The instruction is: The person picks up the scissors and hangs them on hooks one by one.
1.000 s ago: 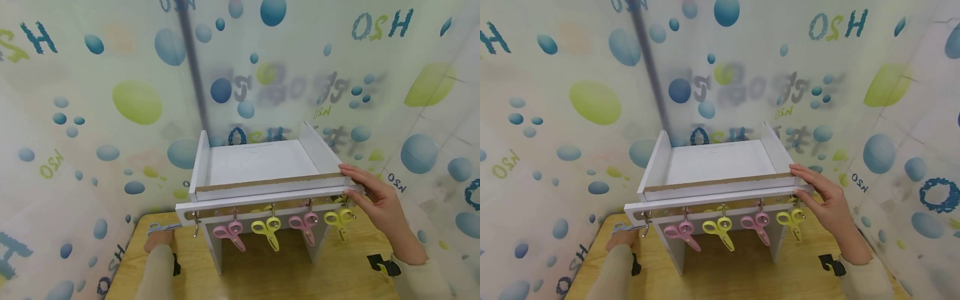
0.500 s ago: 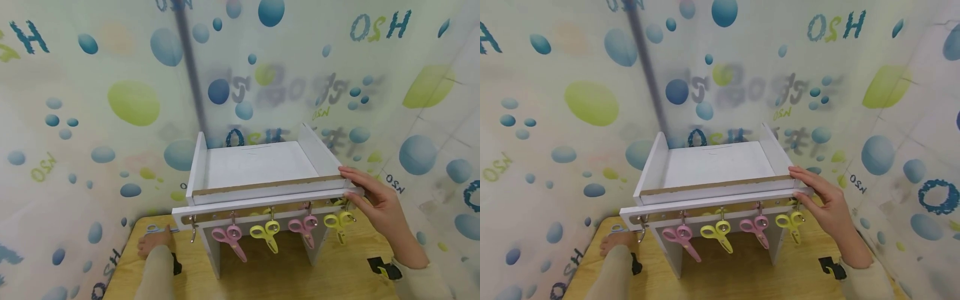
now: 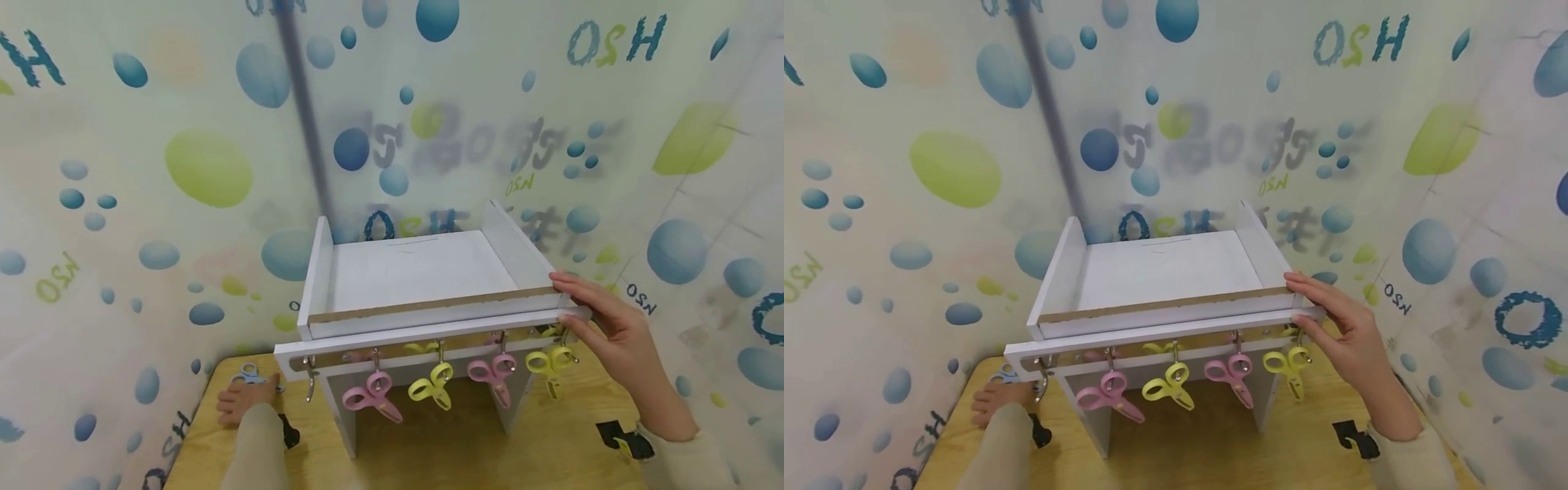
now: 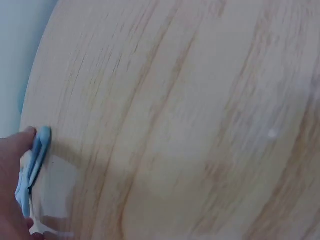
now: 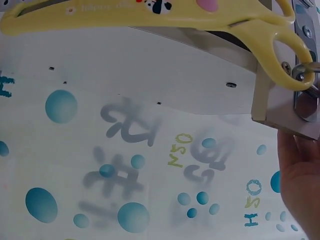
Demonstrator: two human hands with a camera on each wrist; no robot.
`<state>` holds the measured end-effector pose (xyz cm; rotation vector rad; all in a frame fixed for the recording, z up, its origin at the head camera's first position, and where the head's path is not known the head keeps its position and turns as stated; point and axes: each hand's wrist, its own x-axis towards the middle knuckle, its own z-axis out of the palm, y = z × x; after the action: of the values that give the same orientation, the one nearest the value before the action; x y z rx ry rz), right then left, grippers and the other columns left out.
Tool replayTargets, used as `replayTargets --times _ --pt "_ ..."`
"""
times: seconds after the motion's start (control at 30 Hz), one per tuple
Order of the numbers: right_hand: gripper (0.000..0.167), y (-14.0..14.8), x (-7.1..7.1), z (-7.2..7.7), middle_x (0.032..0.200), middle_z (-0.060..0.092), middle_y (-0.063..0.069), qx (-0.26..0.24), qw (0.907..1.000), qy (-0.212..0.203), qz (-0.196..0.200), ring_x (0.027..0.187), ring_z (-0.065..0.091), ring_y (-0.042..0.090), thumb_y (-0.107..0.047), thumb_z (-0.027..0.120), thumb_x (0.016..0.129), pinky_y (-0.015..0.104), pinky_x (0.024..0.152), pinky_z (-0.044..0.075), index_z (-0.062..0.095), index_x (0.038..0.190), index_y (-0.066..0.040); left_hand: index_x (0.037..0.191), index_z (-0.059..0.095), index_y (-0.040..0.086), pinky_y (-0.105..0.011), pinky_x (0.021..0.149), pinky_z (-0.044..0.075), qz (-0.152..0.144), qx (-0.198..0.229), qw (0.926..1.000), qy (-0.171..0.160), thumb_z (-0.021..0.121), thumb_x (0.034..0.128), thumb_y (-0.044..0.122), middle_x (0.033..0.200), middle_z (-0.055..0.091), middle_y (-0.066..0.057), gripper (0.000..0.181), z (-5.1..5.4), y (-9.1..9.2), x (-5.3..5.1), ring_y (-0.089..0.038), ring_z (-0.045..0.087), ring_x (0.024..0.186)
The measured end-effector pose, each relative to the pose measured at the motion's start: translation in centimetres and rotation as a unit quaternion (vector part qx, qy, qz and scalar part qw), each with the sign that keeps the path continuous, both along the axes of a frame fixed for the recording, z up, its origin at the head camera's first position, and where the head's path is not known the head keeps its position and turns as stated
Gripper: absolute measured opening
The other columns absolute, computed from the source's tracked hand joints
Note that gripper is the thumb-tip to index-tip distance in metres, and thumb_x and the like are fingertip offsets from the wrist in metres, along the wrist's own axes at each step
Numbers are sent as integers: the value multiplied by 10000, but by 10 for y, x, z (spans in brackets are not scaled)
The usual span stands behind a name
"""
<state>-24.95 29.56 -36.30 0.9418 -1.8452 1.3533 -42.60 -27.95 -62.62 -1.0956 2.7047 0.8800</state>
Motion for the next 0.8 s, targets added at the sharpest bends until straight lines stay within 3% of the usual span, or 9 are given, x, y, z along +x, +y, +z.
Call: replayTargets --times 0.2,0.37,0.47,0.63,0.8 --pt "407 0 1 0 1422 596 120 0 9999 -69 -76 1380 514 168 130 650 875 153 1053 458 544 1259 217 1408 120 -266 -733 1070 248 -193 -101 9996 197 511 934 494 1448 121 -501 977 9 -5 9 -612 146 1367" --pt "407 -1 1 0 1420 594 131 -76 9999 -75 66 1376 516 167 129 645 879 153 1045 464 535 1258 228 1266 461 -233 -631 914 488 -707 -601 9952 312 494 961 248 1287 437 -448 570 21 -10 19 -555 410 1241" --pt "409 -1 1 0 1417 595 140 -102 9999 -18 129 1362 528 169 119 651 880 149 1034 472 533 1254 234 1106 602 -171 -584 793 552 -1057 -692 9914 341 519 938 182 1154 530 -415 400 26 -17 24 -520 536 1101" --pt "411 -2 -1 1 1413 600 136 -129 9997 52 178 1360 531 174 105 660 881 149 1034 471 536 1249 236 993 653 -153 -423 623 553 -1572 -317 9868 244 647 891 260 982 644 -337 426 34 -31 30 -384 635 831" --pt "408 0 -1 0 1404 607 135 -129 9998 38 128 1355 534 166 120 657 875 147 1040 465 540 1250 231 814 683 -77 -314 565 485 -1632 228 9853 457 718 837 258 708 666 -138 338 38 -31 43 -224 595 654"
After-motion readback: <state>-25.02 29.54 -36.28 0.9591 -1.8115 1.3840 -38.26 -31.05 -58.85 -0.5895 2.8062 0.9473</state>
